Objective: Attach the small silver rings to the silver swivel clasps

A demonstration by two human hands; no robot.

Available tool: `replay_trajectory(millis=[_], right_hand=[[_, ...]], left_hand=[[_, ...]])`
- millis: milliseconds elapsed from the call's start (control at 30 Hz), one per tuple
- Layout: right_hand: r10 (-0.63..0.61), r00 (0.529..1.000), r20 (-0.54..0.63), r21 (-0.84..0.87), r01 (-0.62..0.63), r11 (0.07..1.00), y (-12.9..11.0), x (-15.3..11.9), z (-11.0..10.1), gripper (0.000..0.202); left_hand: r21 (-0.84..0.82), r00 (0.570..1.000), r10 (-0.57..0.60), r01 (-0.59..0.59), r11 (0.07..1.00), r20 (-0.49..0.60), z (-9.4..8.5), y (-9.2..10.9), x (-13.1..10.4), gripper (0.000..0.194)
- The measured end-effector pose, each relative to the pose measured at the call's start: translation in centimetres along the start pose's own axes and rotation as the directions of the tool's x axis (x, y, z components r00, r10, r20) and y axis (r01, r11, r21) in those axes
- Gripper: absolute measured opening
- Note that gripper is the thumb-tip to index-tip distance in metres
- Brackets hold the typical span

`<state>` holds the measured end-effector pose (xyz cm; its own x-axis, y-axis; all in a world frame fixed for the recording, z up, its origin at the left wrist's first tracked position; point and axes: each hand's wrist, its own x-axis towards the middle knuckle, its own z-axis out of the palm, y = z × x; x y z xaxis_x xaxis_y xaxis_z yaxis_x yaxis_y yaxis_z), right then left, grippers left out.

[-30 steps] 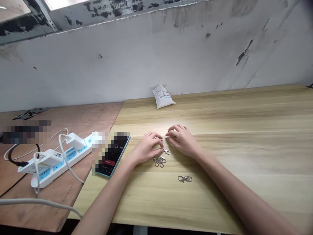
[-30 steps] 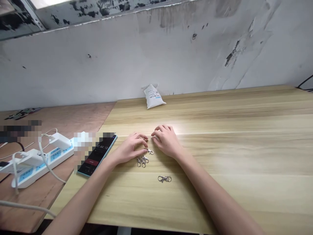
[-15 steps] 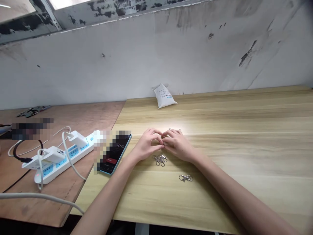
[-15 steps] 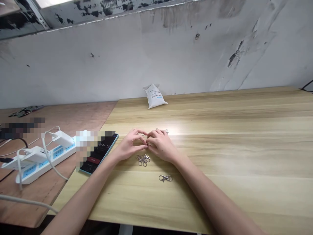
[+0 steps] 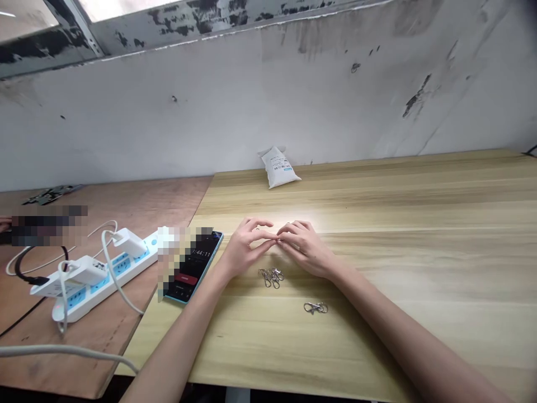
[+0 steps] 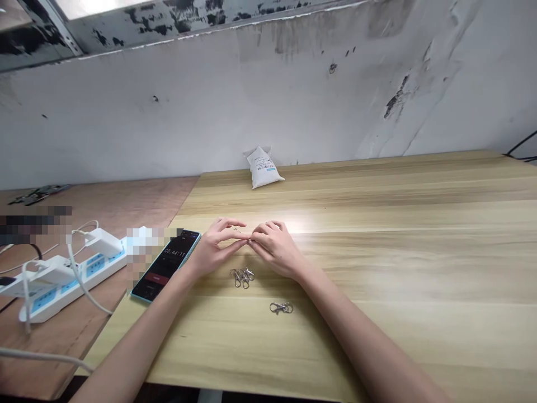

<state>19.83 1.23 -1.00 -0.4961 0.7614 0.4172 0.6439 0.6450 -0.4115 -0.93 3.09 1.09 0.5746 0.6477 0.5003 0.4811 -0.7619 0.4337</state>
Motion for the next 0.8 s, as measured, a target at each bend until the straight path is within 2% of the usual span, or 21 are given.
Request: replay_trajectory(millis=[200, 367, 533, 667, 800], right_hand=[[0.006, 0.999, 0.047, 0.061, -0.008, 0.998, 0.13, -0.08, -0.18, 0.031], [-0.001, 0.998, 0.056, 0.019, 0.000, 1.000, 0.29, -0.05, 0.18, 0.030], [-0.008, 0.993, -0.115, -0.084, -0.002, 0.996, -0.27, 0.01, -0.16, 0.021], [-0.043, 0.978, -0.202, -0.068, 0.029, 0.997, -0.31, -0.07, -0.71, 0.019], [0.083, 0.972, -0.220, 0.061, -0.071, 0.996, 0.17, -0.02, -0.22, 0.019]], left_hand=[[0.048, 0.997, 0.068, -0.070, 0.996, 0.047, 0.25, 0.17, 0.03, 0.013], [0.148, 0.995, 0.085, -0.091, 0.985, 0.050, 0.73, 0.16, 0.01, 0.010], [0.304, 1.000, -0.015, 0.015, 0.953, -0.003, 0.66, 0.14, -0.07, 0.011], [0.338, 0.995, -0.046, 0.073, 0.938, -0.086, 0.35, 0.13, -0.08, 0.009], [0.331, 0.987, -0.020, 0.072, 0.941, -0.160, 0.41, 0.53, 0.01, 0.010]])
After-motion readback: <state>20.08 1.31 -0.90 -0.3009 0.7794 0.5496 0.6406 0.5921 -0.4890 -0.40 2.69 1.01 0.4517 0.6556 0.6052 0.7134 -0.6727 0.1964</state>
